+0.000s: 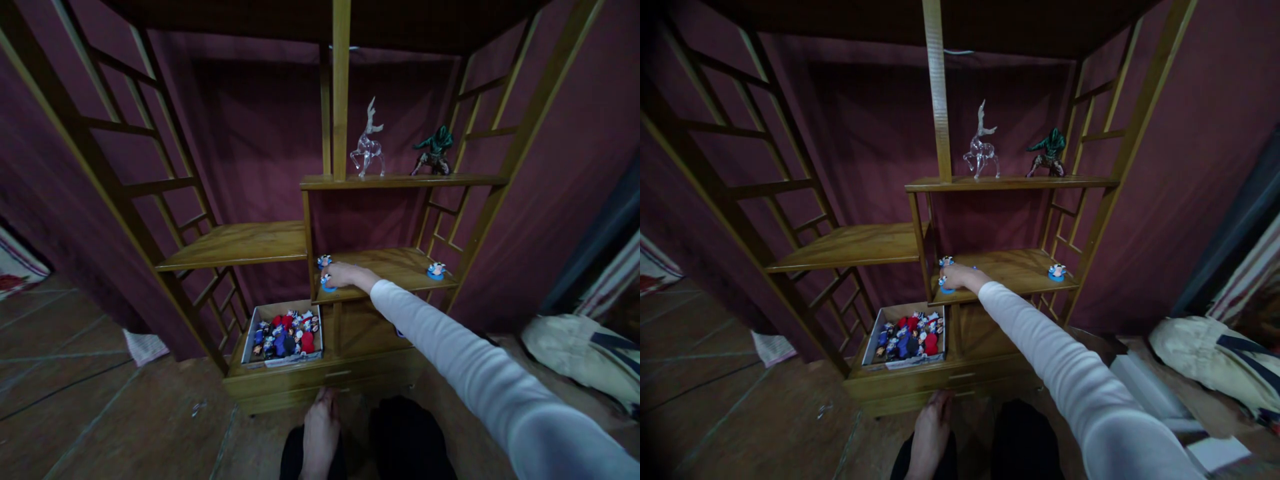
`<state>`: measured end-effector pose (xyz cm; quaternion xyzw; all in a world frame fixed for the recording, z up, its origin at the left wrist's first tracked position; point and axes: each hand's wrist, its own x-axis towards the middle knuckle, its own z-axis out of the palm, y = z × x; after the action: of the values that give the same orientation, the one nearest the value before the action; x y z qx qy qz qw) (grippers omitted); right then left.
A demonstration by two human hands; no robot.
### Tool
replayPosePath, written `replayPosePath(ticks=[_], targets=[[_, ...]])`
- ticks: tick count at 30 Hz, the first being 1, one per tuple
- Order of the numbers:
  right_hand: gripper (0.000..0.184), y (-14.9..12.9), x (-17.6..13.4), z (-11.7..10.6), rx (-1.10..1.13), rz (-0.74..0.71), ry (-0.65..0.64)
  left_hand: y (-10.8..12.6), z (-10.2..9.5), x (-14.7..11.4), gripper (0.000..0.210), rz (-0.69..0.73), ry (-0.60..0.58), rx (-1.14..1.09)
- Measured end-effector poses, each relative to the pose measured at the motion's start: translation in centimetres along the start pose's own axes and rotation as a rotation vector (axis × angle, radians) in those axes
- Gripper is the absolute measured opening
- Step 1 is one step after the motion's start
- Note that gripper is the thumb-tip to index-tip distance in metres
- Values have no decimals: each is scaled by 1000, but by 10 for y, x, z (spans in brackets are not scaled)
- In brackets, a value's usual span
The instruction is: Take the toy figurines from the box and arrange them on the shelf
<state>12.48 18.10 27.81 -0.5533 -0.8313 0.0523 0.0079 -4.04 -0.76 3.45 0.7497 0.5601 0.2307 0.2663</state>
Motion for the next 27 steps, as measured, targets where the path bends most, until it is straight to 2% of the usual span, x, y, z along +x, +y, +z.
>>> replayPosePath(ticks=[3, 6, 8, 12, 17, 21, 27], targets=[[39, 13, -4, -8, 98, -12, 101, 2, -1, 0, 38, -8, -8, -6], [38, 34, -11, -13, 190, -37, 285, 0, -1, 0, 38, 2, 12, -37], [41, 49, -18, -10, 212, 22, 354, -1, -1, 0, 38, 18, 22, -58], [50, 72, -27, 13, 301, 168, 310, -2, 1, 1, 38, 35, 26, -82], [39, 80, -31, 39, 396, 241, 287, -2, 3, 0, 36, 57, 56, -97], [29, 78, -31, 43, 395, 228, 322, -2, 3, 2, 36, 51, 38, -76], [28, 74, -33, 43, 324, 210, 323, -2, 6, 3, 38, 46, 24, -40]])
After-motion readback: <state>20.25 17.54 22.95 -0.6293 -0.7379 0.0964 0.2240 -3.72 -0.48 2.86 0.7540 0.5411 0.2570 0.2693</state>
